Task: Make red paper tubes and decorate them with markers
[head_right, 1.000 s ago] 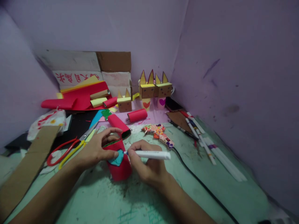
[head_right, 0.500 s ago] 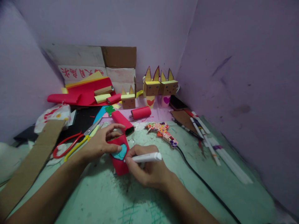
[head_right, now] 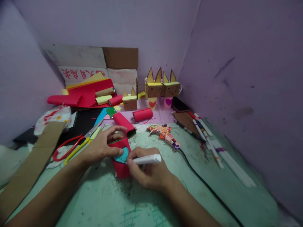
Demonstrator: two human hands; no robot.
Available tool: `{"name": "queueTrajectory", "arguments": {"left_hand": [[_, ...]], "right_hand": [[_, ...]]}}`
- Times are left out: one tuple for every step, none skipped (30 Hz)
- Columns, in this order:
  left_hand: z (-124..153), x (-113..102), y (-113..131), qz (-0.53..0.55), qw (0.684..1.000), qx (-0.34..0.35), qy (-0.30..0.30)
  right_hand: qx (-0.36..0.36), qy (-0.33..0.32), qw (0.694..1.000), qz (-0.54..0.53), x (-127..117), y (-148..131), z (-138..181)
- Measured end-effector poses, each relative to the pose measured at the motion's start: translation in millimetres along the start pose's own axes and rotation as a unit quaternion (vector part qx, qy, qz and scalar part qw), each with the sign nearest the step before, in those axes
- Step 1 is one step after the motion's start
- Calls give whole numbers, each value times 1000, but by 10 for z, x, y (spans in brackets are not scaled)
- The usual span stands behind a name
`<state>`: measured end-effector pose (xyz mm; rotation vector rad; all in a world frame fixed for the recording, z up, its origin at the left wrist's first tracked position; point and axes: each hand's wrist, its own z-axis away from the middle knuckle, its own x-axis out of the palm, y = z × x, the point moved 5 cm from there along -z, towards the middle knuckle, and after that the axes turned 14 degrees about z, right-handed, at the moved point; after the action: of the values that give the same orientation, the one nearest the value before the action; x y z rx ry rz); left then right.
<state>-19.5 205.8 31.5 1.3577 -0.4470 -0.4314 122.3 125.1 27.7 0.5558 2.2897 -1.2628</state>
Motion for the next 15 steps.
{"name": "queueTrajectory", "arguments": {"left_hand": [[0, -1, 4, -5, 1000, 1, 2], [-1, -2, 8, -10, 1000, 2, 3], [-1, -4, 12, -16, 1000, 3, 6], [-2, -4, 15, -20, 1000, 3, 6], [-2, -3, 17, -22, 1000, 2, 5], [-1, -1, 19, -21, 1000, 0, 4], [0, 2, 21, -20, 1000, -2, 2], [2, 6, 23, -18, 1000, -4, 1], [4, 10, 26, -16, 1000, -5, 0], [7, 15, 30, -14, 1000, -5, -1], [9, 19, 33, -13, 1000, -6, -1], [12, 23, 35, -12, 1000, -7, -1], [15, 26, 37, -12, 1000, -8, 0], [17, 27, 39, -13, 1000, -9, 2], [19, 28, 42, -14, 1000, -9, 5]], "right_hand": [[3, 3, 1000, -1, -3, 0, -2], [6, 5, 1000, -2, -7, -1, -6], [9, 8, 1000, -2, -13, -1, -10], [12, 11, 1000, -1, -19, -2, -14], [14, 14, 1000, -2, -26, -1, -18], [15, 17, 1000, -2, -31, 1, -21], [18, 20, 1000, -3, -35, 6, -24], [20, 22, 1000, -4, -37, 12, -25], [22, 24, 999, -5, -38, 20, -25], [25, 25, 999, -5, -36, 29, -25], [27, 25, 999, -6, -35, 36, -24], [29, 26, 999, -7, -33, 42, -23], [29, 27, 999, -9, -33, 46, -22], [30, 28, 999, -11, -34, 47, -21], [32, 30, 999, -14, -37, 48, -21]]}}
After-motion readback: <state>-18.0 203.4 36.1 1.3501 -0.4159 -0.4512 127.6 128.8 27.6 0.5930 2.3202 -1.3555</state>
